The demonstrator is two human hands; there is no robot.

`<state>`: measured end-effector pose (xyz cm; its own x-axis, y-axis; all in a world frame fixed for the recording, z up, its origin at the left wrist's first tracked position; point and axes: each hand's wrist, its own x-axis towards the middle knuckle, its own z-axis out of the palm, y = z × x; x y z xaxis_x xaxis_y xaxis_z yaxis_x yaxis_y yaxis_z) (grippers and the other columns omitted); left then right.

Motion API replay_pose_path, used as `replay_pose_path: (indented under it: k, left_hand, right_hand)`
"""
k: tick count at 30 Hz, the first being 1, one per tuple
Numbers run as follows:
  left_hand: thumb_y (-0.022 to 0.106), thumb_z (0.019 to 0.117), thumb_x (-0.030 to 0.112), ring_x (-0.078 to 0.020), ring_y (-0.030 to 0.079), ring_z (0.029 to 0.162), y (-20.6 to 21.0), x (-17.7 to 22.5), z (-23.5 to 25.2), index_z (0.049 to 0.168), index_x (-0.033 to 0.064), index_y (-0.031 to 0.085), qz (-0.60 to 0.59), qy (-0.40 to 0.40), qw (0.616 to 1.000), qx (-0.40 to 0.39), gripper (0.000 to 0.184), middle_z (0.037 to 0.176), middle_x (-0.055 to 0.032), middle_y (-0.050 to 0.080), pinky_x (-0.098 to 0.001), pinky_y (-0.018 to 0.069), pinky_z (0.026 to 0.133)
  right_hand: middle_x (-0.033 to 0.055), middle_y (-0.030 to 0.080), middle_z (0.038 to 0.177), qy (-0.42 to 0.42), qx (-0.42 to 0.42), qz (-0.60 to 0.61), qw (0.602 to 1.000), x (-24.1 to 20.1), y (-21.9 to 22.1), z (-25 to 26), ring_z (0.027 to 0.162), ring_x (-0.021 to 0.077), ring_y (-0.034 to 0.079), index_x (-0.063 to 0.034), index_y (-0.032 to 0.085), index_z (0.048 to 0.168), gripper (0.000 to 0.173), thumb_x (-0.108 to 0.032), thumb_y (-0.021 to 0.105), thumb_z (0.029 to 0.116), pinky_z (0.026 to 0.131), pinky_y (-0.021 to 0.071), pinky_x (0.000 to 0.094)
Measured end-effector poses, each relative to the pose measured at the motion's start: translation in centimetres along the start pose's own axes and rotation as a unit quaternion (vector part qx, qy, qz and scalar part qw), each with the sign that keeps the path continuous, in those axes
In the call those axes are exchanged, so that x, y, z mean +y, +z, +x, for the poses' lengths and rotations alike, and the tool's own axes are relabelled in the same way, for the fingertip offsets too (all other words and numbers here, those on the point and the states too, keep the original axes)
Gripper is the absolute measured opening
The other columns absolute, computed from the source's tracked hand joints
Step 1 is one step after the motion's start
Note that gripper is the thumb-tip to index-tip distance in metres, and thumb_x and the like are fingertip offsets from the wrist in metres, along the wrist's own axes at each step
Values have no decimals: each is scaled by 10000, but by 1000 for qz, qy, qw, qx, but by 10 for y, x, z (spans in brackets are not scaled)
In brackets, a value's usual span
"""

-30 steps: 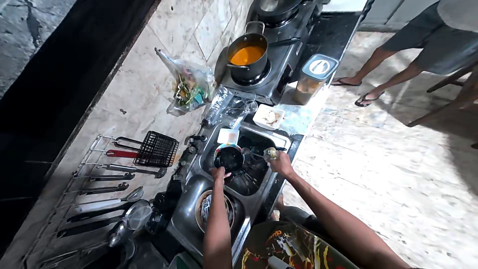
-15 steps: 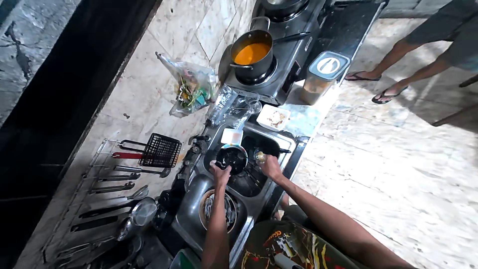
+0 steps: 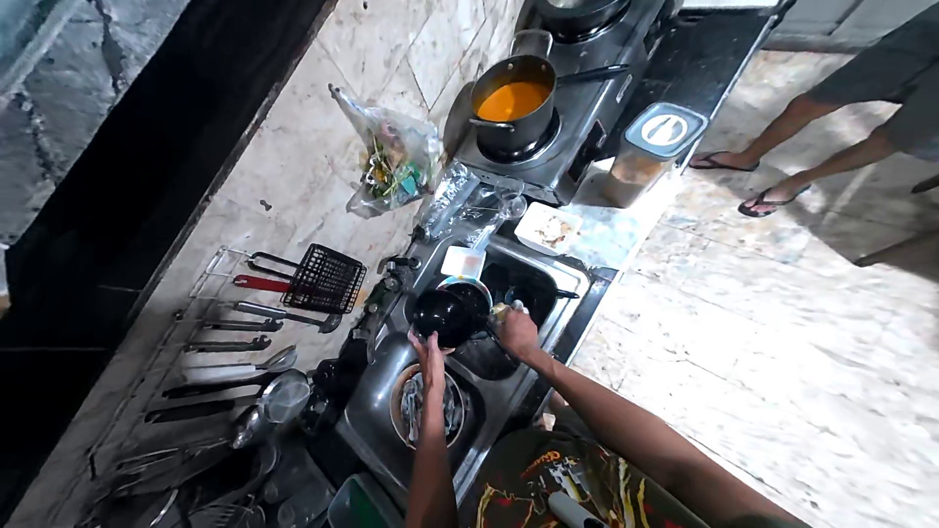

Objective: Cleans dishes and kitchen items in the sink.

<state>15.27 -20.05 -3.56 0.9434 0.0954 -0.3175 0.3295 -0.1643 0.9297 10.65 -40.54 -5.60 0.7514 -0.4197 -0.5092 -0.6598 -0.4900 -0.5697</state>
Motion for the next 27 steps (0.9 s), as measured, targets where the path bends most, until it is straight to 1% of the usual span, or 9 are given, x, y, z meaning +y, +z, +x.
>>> replay_pose_path:
  k: [3,5,6,9,13,16,22,25,27]
  left_hand:
    - [424,1095,452,-312,661,1169,-11,-7,-11,1631,177,185,70,32,997,22,649,1569,-183,419,-520,623,822]
    - [302,1107,483,-242,438,1449,-18,-5,-23,1630,118,221,146,64,987,16,644,1634,-145,349,-463,419,1165]
    - [273,1115,454,-247,364,1499,-21,-4,-29,1617,74,253,172,86,981,15,629,1638,-162,340,-451,321,1233]
    - [232,1116,426,-254,323,1522,-22,-3,-50,1620,65,246,215,105,971,6,620,1650,-163,318,-444,275,1255]
    - [245,1100,458,-230,341,1505,-35,-3,-60,1615,95,261,168,125,978,7,630,1647,-144,320,-417,306,1239]
    - [239,1119,409,-260,321,1521,-48,-2,-78,1613,44,257,205,95,974,-20,614,1643,-186,319,-430,260,1258]
    - [237,1121,410,-285,317,1522,-69,-11,-85,1607,34,272,192,68,979,-11,615,1637,-207,321,-444,247,1260]
    - [208,1124,422,-261,331,1515,-69,-13,-102,1604,40,283,169,35,983,-54,618,1635,-189,333,-445,268,1249]
    - [197,1119,456,-247,298,1530,-70,-19,-104,1614,55,262,114,16,991,-72,640,1654,-176,299,-453,246,1260]
  right_hand:
    - [242,597,1360,-5,15,42,999,-6,-6,-7,1195,415,633,-9,555,1394,590,-458,567,1011,954,537,600]
    - [219,643,1278,-30,-21,137,990,-13,-4,-12,1145,359,668,-14,397,1482,756,-580,543,1002,978,545,551]
    - [207,650,1251,-60,-39,178,982,-20,2,-19,1124,333,673,-22,384,1479,748,-581,534,1005,975,552,525]
    - [206,586,1387,-191,-140,170,957,-42,24,-54,1271,312,596,-27,500,1434,580,-476,441,1072,1096,485,505]
    - [183,639,1341,-333,-154,34,929,-38,66,-80,1280,358,582,-51,701,1227,325,-261,539,1039,1126,434,549]
    - [262,634,1303,-316,-105,-73,940,-31,67,-66,1254,462,575,7,689,1199,287,-116,601,956,1076,440,634]
    - [278,638,1263,-316,-122,-130,932,-41,70,-98,1195,461,608,32,674,1175,261,-75,608,946,1004,497,624]
    - [283,534,1442,-276,-4,-123,953,-55,72,-97,1244,451,600,32,592,1354,388,-30,525,976,1002,526,573]
    - [248,514,1489,-292,-34,-28,955,-66,79,-108,1275,398,598,8,550,1422,443,-143,544,1006,1065,504,525]
